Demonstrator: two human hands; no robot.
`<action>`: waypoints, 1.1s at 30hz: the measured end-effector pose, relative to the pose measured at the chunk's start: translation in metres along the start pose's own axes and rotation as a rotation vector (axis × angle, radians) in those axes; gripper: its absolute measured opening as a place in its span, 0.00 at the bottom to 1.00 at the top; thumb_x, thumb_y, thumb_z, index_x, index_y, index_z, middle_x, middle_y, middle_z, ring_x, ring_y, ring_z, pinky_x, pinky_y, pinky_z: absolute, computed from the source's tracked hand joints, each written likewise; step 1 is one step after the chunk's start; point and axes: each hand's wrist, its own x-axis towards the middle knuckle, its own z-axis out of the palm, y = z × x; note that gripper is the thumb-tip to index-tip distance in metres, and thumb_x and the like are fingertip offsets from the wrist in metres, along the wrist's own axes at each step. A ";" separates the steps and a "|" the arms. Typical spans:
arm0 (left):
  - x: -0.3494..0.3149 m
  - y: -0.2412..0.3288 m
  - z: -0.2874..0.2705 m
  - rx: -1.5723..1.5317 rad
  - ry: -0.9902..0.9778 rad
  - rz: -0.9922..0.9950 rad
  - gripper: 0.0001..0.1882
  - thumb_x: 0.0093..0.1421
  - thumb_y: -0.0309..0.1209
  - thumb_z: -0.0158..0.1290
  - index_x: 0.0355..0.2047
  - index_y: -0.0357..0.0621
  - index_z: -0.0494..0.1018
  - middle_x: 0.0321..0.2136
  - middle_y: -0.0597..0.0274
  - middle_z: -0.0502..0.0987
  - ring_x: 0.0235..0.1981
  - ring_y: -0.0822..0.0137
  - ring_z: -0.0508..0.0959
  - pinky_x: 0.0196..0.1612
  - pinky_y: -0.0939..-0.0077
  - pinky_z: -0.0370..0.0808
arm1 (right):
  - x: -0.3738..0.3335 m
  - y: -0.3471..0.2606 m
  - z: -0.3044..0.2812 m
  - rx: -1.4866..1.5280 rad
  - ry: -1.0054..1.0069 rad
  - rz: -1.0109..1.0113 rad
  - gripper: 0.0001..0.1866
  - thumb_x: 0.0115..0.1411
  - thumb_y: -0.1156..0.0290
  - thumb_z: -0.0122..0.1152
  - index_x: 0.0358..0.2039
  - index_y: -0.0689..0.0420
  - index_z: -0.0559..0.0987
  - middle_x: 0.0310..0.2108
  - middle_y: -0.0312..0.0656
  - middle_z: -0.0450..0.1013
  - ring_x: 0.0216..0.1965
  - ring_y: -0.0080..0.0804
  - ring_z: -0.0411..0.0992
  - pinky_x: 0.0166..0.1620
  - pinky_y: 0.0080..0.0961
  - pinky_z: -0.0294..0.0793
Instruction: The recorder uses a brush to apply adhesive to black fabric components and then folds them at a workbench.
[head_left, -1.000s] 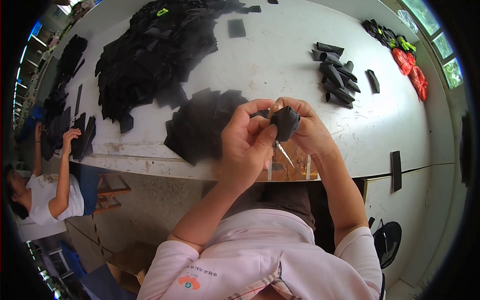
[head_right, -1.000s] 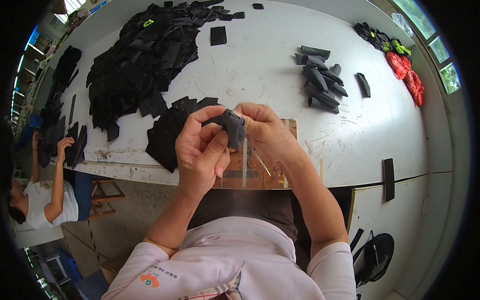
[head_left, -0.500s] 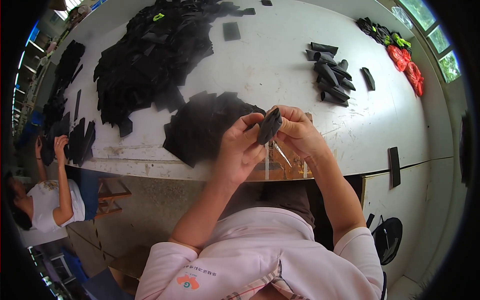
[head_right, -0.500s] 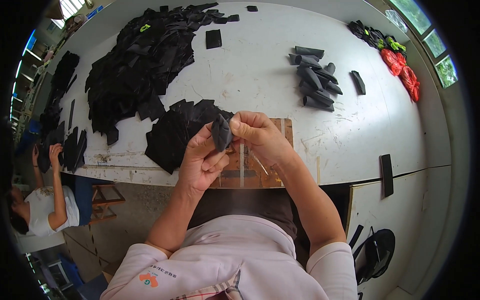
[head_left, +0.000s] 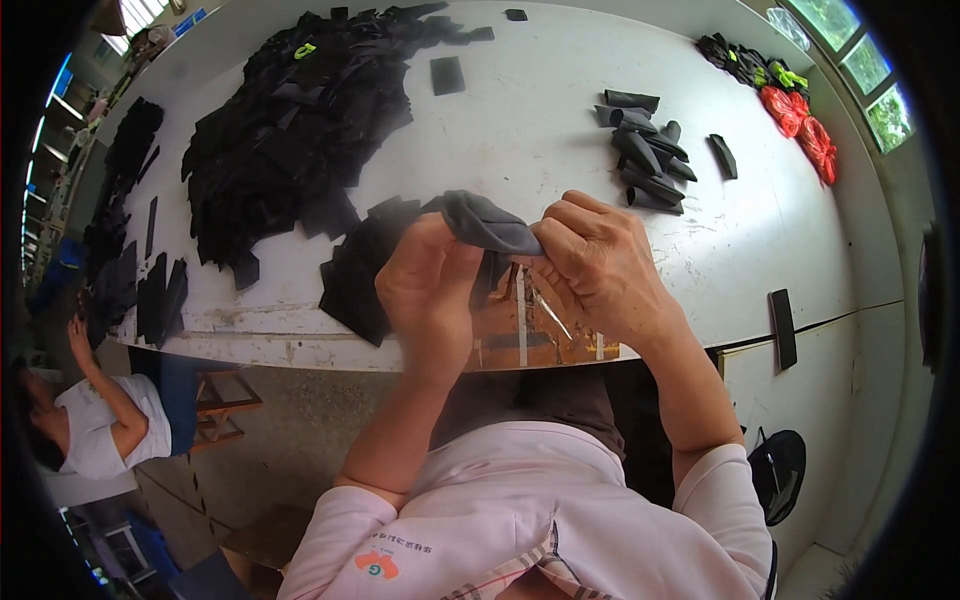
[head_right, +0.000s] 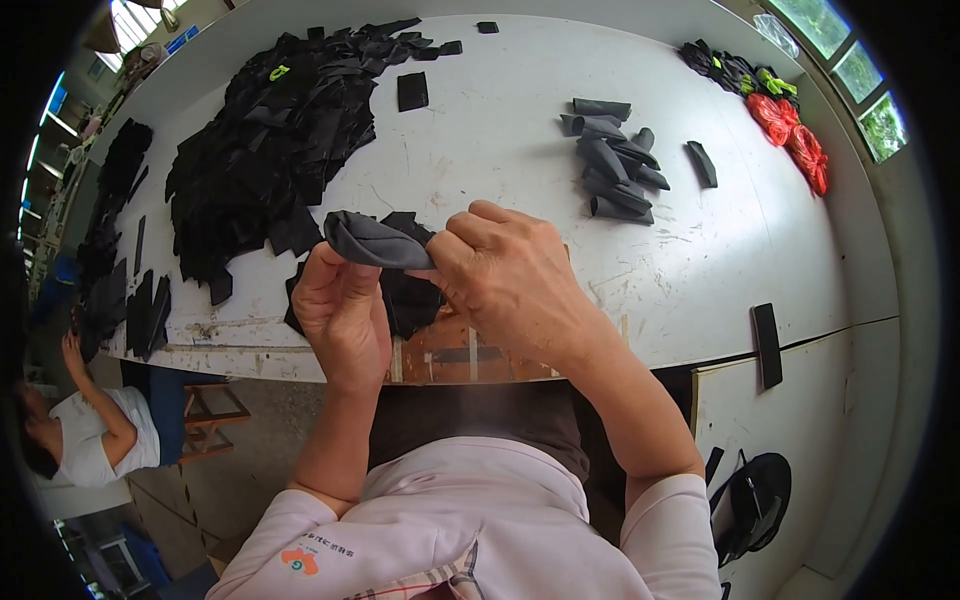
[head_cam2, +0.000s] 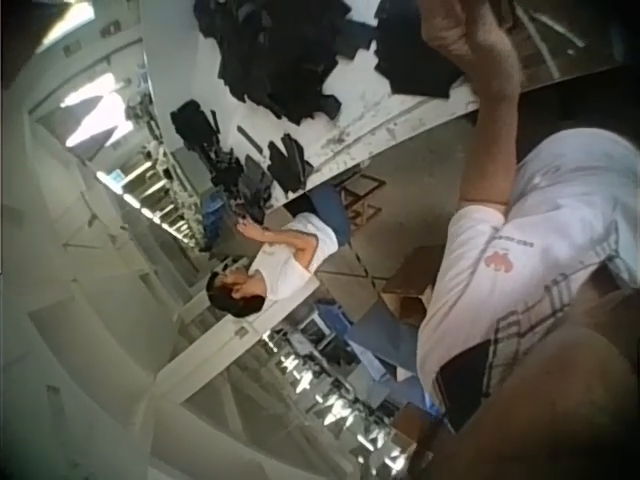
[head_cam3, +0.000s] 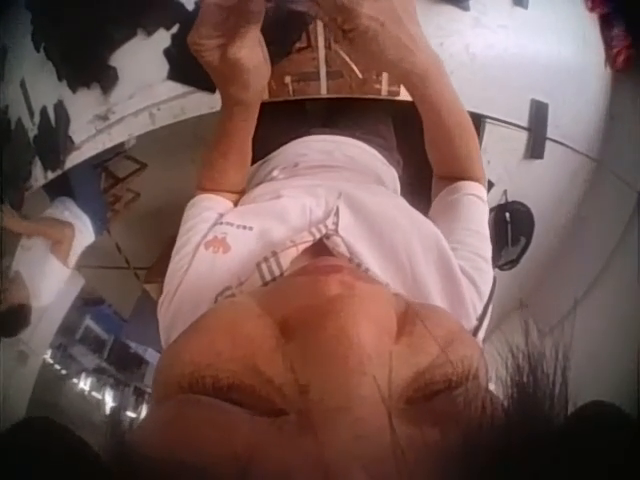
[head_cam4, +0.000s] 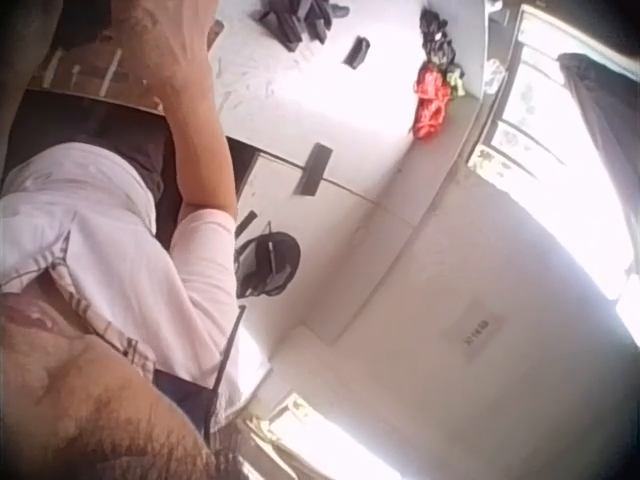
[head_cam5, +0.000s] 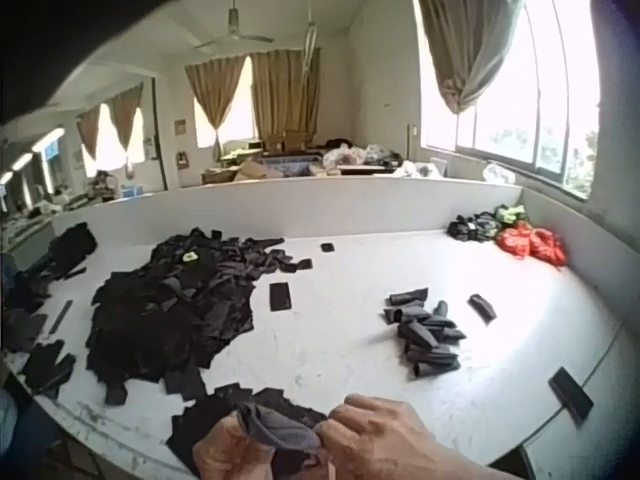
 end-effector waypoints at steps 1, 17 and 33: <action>-0.003 -0.002 -0.002 -0.002 0.026 -0.028 0.03 0.55 0.23 0.49 0.29 0.36 0.70 0.29 0.63 0.73 0.31 0.76 0.70 0.38 0.83 0.66 | -0.006 0.006 0.013 0.002 0.001 0.004 0.15 0.47 0.64 0.58 0.17 0.58 0.64 0.18 0.38 0.65 0.25 0.36 0.67 0.24 0.30 0.64; -0.007 -0.016 -0.006 0.218 -0.190 -0.104 0.03 0.55 0.22 0.48 0.29 0.34 0.67 0.29 0.60 0.72 0.29 0.74 0.71 0.35 0.81 0.69 | -0.041 0.019 0.065 0.481 0.073 0.181 0.11 0.53 0.68 0.53 0.19 0.60 0.67 0.15 0.43 0.64 0.21 0.42 0.65 0.25 0.34 0.64; -0.015 -0.021 0.007 -0.099 -0.035 -0.168 0.11 0.57 0.33 0.48 0.33 0.35 0.70 0.32 0.51 0.74 0.37 0.65 0.73 0.39 0.76 0.72 | -0.037 0.024 0.066 0.413 0.040 0.148 0.06 0.53 0.73 0.51 0.23 0.62 0.70 0.18 0.45 0.65 0.22 0.45 0.66 0.26 0.33 0.66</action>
